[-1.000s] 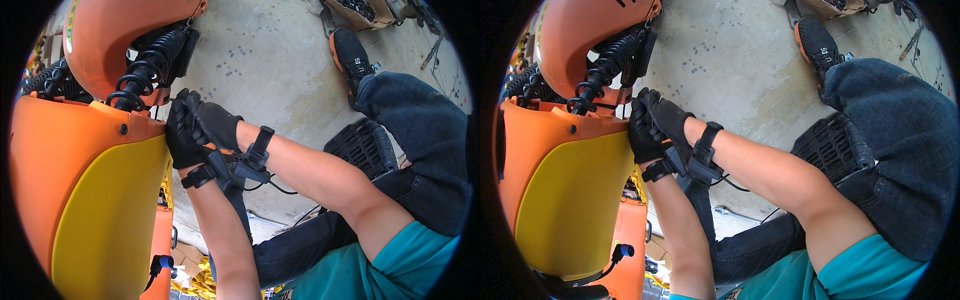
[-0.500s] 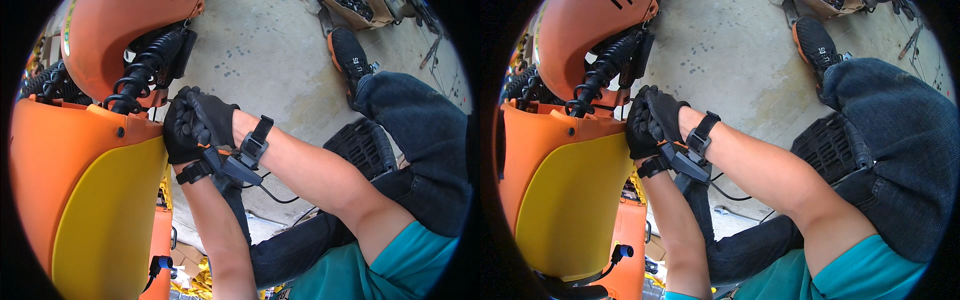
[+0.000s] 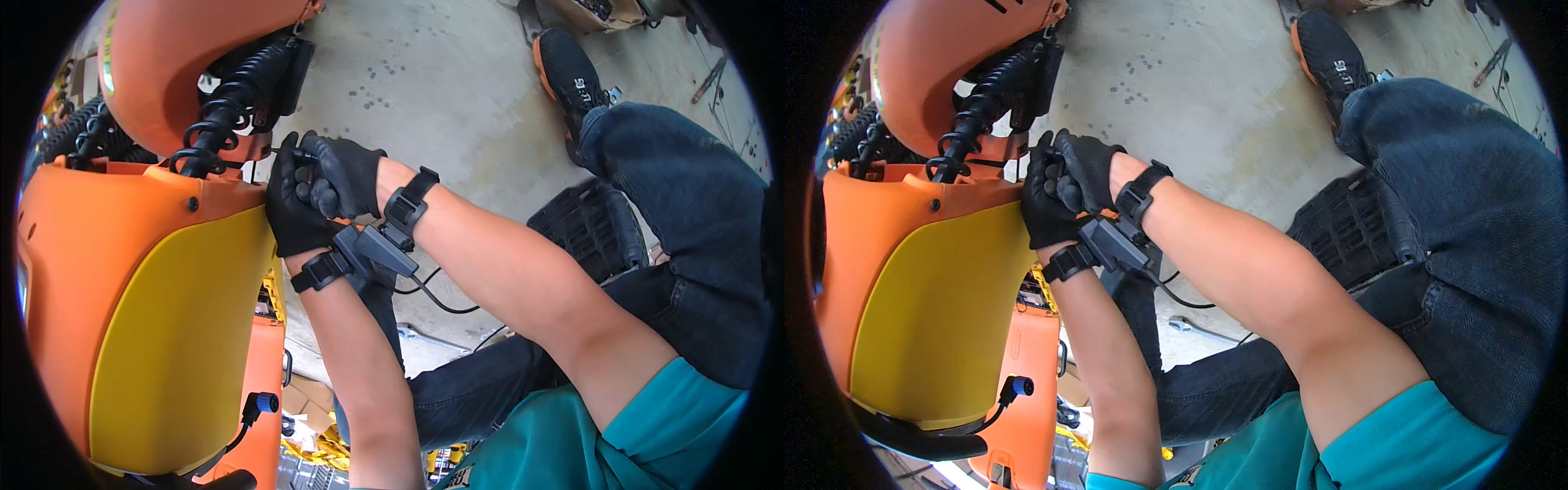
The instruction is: The person works on the internal components of an orange and yellow motorcycle while sitting on the floor. They handle small wires and electrical connectors by hand, performing connections and organizing the cables near the front steering column.
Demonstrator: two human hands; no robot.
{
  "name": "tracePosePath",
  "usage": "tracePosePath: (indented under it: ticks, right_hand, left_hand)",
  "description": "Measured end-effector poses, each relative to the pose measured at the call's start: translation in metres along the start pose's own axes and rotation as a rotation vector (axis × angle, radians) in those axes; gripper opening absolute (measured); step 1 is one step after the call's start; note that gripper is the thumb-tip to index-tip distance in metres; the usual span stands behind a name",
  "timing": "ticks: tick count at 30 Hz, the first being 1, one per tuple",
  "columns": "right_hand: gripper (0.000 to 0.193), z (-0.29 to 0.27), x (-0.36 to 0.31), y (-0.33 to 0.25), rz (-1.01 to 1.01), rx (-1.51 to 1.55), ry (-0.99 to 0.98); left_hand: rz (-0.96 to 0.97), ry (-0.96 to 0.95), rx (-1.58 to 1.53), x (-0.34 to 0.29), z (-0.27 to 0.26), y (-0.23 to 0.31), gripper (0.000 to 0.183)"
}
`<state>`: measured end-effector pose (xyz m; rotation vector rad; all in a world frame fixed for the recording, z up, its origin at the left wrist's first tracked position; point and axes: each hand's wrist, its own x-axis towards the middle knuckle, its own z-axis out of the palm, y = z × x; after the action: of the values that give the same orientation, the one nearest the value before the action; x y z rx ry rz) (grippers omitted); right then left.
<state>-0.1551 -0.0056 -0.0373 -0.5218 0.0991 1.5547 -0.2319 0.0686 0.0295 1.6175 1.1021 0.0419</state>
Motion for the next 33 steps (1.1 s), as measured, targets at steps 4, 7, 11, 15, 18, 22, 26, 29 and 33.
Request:
tracePosePath:
  ticks: [4,7,11,15,18,22,26,29,33]
  right_hand:
    - [0.012,-0.004,0.002,0.015,-0.11,-0.142,-0.007]
    - [0.016,-0.007,-0.001,0.016,-0.14,0.016,-0.07]
    - [0.027,-0.015,-0.014,0.012,-0.206,-0.241,-0.09]
    - [0.041,-0.011,-0.02,0.015,-0.175,-0.493,0.116]
    - [0.04,-0.004,-0.024,0.019,-0.349,-0.641,0.289]
    - [0.037,0.006,-0.025,0.019,-0.366,-0.851,0.406]
    - [0.033,0.007,-0.015,0.019,-0.493,-1.135,0.496]
    - [0.03,0.005,-0.01,0.024,-0.533,-1.242,0.541]
    - [0.033,0.005,-0.007,0.03,-0.59,-1.241,0.6]
  left_hand:
    - [-0.277,0.037,-0.48,-0.007,-0.001,0.011,0.047]
    - [0.078,-0.12,0.033,-0.003,-0.005,-0.002,0.048]
    - [0.055,-0.184,-0.321,0.005,-0.005,-0.031,0.05]
    - [-0.11,-0.113,-0.654,0.007,0.001,-0.046,0.04]
    - [-0.004,-0.063,-0.395,0.008,0.001,-0.045,0.038]
    - [0.333,-0.033,0.101,0.008,-0.006,-0.041,0.038]
    - [0.414,-0.034,0.251,0.01,-0.009,-0.041,0.038]
    - [0.437,-0.027,0.203,0.011,-0.007,-0.043,0.038]
    - [0.395,-0.049,0.114,0.01,-0.006,-0.043,0.042]
